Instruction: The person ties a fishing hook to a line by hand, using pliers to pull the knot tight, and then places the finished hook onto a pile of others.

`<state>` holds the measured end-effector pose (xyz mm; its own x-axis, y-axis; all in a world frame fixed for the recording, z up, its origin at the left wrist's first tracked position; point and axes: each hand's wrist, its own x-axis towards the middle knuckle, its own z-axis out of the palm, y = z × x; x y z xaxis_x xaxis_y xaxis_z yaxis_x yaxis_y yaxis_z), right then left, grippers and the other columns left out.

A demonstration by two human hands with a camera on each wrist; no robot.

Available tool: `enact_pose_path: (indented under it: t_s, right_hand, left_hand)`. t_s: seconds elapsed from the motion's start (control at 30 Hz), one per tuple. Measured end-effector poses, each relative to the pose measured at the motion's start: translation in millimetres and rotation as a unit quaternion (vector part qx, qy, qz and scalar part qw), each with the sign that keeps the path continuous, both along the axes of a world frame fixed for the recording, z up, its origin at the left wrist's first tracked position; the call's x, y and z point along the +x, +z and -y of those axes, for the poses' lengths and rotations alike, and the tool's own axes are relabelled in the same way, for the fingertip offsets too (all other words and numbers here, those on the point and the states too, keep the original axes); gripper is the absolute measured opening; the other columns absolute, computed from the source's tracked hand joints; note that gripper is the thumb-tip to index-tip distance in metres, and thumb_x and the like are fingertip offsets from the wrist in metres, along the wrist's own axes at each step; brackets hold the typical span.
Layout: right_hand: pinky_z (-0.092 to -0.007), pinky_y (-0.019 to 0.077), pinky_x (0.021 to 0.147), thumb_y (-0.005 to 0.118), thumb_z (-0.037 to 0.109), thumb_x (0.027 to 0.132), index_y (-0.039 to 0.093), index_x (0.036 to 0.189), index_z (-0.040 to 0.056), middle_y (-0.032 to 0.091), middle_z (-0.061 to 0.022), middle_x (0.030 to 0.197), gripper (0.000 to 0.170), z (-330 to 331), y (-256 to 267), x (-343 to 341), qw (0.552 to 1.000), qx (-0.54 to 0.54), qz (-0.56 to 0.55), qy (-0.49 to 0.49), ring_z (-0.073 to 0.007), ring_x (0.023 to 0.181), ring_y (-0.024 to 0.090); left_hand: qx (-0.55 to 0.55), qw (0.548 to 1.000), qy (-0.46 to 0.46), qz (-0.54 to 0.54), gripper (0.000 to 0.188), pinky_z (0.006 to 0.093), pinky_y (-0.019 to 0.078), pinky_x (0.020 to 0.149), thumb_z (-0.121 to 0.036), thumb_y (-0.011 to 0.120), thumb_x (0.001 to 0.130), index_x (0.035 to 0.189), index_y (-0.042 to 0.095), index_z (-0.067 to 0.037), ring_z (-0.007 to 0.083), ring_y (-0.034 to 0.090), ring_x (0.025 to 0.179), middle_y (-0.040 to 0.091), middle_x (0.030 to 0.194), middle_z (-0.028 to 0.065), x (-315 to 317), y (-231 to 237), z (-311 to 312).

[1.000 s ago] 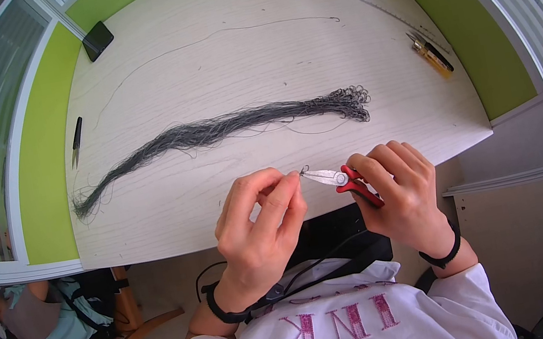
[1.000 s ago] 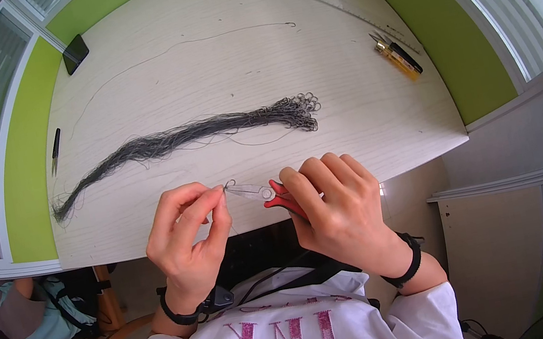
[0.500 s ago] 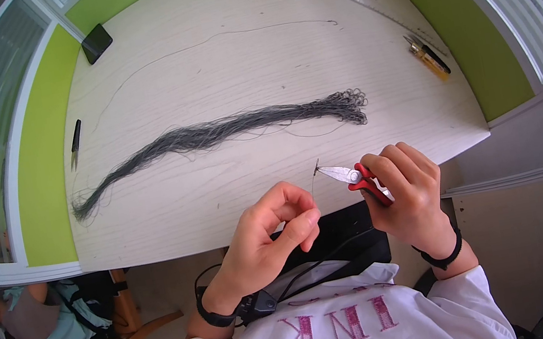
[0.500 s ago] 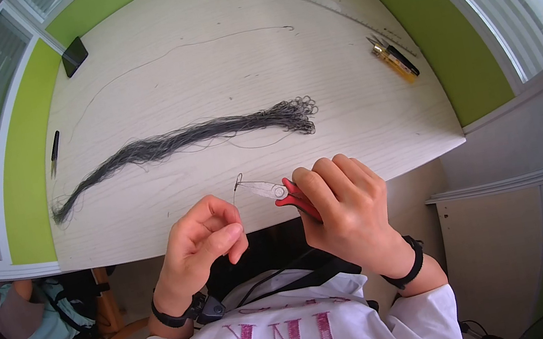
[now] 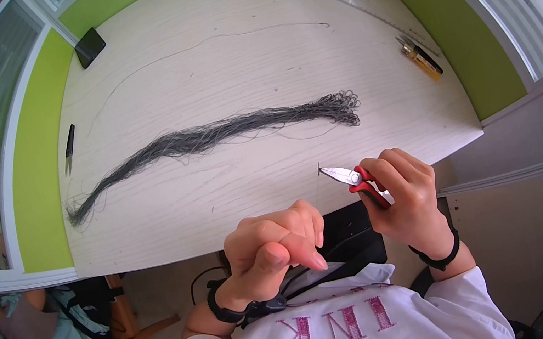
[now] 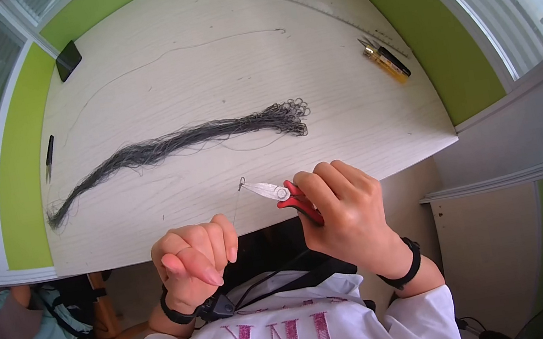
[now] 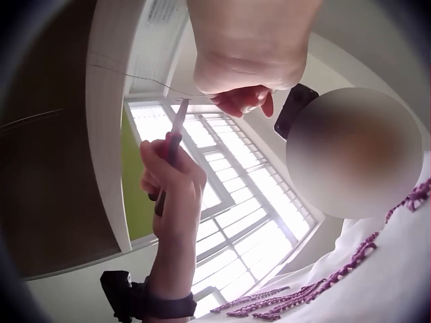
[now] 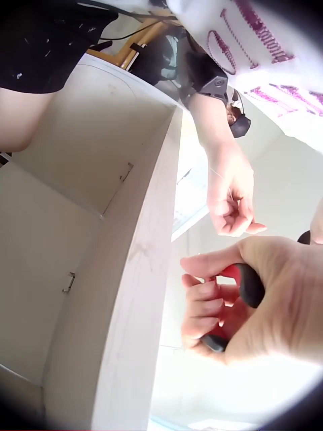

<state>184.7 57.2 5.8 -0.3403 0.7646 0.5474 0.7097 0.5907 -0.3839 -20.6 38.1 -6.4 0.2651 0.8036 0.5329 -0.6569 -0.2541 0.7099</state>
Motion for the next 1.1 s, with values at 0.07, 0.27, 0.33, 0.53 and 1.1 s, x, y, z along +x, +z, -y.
enact_pose_path:
  t_s: [0.07, 0.27, 0.33, 0.53, 1.1]
  right_hand:
    - [-0.0337, 0.0384, 0.047, 0.07, -0.005, 0.054, 0.059, 0.084, 0.0034, 0.049, -0.006, 0.065, 0.033, -0.5, 1.6, 3.1, 1.0, -0.006, -0.008, -0.004, -0.0224, 0.055, 0.049]
    - [-0.0338, 0.0385, 0.047, 0.069, -0.006, 0.052, 0.059, 0.084, 0.0026, 0.05, -0.0062, 0.065, 0.034, -0.5, 2.7, 2.5, 0.999, -0.017, -0.033, -0.011, -0.0227, 0.055, 0.049]
    - [-0.0337, 0.0388, 0.047, 0.068, -0.007, 0.052, 0.059, 0.083, 0.0025, 0.051, -0.0063, 0.065, 0.034, 0.0, 4.1, 2.5, 0.999, -0.016, -0.041, -0.013, -0.0227, 0.055, 0.049]
    - [-0.0331, 0.0401, 0.048, 0.067, -0.008, 0.053, 0.059, 0.083, 0.0022, 0.052, -0.0069, 0.066, 0.033, 1.6, 4.3, 2.2, 0.999, -0.017, -0.039, -0.024, -0.023, 0.056, 0.05]
    - [-0.033, 0.0417, 0.049, 0.068, -0.008, 0.055, 0.061, 0.082, 0.0013, 0.055, -0.0082, 0.067, 0.029, 1.6, 1.7, 1.5, 0.996, -0.046, -0.064, -0.035, -0.0245, 0.056, 0.053]
  left_hand:
    - [-0.004, 1.0, 0.024, 0.01, 0.035, 0.0375, 0.041, 0.066, -0.026, 0.046, 0.101, 0.082, 0.061, 0.0, 0.0137, 0.042, 0.053, 0.062, 0.066, 0.0075, 4.5, -0.9, -0.2]
    - [0.046, 0.997, 0.06, -0.034, 0.02, 0.0406, 0.0414, 0.066, -0.011, 0.045, 0.099, 0.091, 0.057, 0.003, 0.0171, 0.043, 0.053, 0.063, 0.065, 0.0123, 5.9, -2.7, 1.5]
    - [0.036, 0.997, 0.063, -0.028, 0.018, 0.0418, 0.0413, 0.065, -0.008, 0.044, 0.098, 0.093, 0.056, 0.005, 0.0186, 0.043, 0.055, 0.064, 0.065, 0.0156, 6.9, -2.2, 2.7]
    - [-0.013, 0.998, 0.066, 0.002, 0.019, 0.0422, 0.0402, 0.067, -0.008, 0.045, 0.098, 0.092, 0.056, 0.006, 0.0178, 0.042, 0.055, 0.062, 0.065, 0.0157, 11.2, -3.1, 5.8]
    - [-0.063, 0.995, 0.078, 0.025, 0.023, 0.0419, 0.0391, 0.071, -0.007, 0.042, 0.099, 0.086, 0.058, 0.005, 0.0157, 0.041, 0.058, 0.062, 0.066, 0.0126, 13.4, -8.3, 9.0]
